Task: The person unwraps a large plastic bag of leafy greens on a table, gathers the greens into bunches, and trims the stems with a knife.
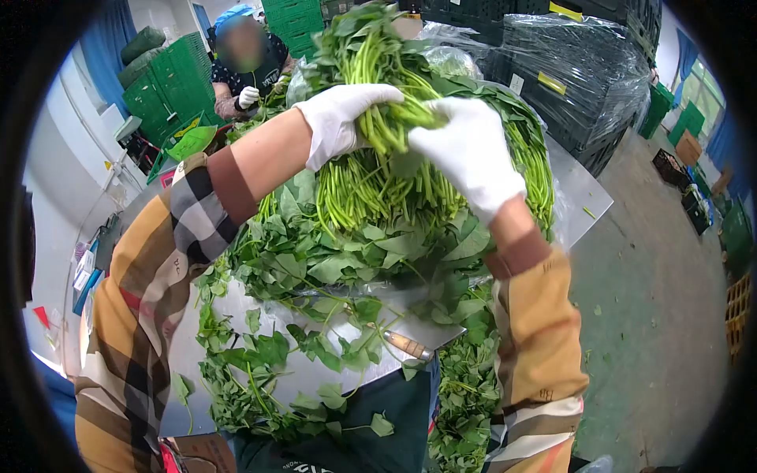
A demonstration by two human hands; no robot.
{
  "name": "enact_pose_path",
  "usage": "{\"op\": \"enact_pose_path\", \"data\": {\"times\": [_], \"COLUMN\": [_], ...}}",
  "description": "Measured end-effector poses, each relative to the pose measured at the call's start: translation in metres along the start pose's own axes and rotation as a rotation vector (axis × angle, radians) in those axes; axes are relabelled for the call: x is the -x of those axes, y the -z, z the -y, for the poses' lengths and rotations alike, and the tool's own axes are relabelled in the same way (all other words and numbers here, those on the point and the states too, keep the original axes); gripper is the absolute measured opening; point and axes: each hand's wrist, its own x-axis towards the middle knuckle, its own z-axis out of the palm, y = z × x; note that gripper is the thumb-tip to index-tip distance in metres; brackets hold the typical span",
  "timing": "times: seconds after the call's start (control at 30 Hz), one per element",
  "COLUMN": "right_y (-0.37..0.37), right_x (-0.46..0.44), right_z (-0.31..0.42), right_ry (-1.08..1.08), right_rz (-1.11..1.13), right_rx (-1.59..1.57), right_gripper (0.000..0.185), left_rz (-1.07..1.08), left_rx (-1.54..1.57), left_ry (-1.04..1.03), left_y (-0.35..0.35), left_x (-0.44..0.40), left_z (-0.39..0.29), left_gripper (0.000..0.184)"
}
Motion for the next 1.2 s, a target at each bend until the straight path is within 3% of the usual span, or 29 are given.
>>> {"op": "enact_pose_path", "data": {"times": [0.03,0.07,0.13,0.2,0.27,0.3,0.53,0.6,0.73,0.9,1.0,1.03,1.13,1.2], "right_y": [-0.004,-0.016,-0.037,-0.028,-0.017,-0.014,0.003,0.011,0.011,0.013,0.014,0.018,0.018,0.004], "right_x": [0.01,0.016,0.025,0.024,0.022,0.021,0.014,0.009,-0.005,-0.031,-0.048,-0.052,-0.051,-0.052], "right_z": [-0.006,-0.028,-0.055,-0.057,-0.055,-0.059,-0.06,-0.058,-0.049,-0.043,-0.035,-0.031,0.0,0.01], "right_ry": [-0.046,0.043,0.039,-0.057,-0.115,-0.154,-0.379,-0.514,-0.661,-0.734,-0.586,-0.38,-0.421,-0.452], "right_rz": [0.021,-0.012,0.03,0.141,0.179,0.201,0.372,0.41,0.381,0.347,0.365,0.484,0.483,0.382], "right_rx": [0.006,0.094,0.062,-0.139,-0.286,-0.254,-0.079,-0.32,-0.373,-0.491,-0.457,-0.452,-0.483,-0.407], "right_gripper": [0.036,0.042,0.047,0.05,0.049,0.053,0.068,0.082,0.095,0.078,0.081,0.085,0.093,0.083], "left_rz": [0.064,0.002,-0.251,-0.162,0.006,0.022,0.046,0.058,0.097,0.049,0.112,0.157,0.16,0.151], "left_rx": [-0.042,-0.12,-0.427,-0.353,-0.14,-0.095,-0.142,-0.129,-0.093,-0.071,-0.034,-0.045,-0.152,-0.225], "left_ry": [-0.01,0.017,0.009,0.002,0.078,0.112,0.212,0.221,0.294,0.367,0.367,0.389,0.344,0.394], "left_y": [0.004,0.007,0.01,0.012,0.016,0.017,-0.001,-0.004,-0.01,-0.008,0.002,0.009,0.027,0.042], "left_x": [0.004,0.0,-0.009,-0.01,-0.001,0.001,-0.012,-0.012,-0.019,-0.024,-0.019,-0.017,-0.015,-0.023], "left_z": [0.007,0.014,0.035,0.042,0.038,0.035,0.035,0.036,0.025,-0.017,-0.038,-0.044,-0.055,-0.06], "left_gripper": [0.018,0.026,0.035,0.036,0.024,0.016,0.015,0.016,0.016,0.023,0.028,0.03,0.035,0.036]}}
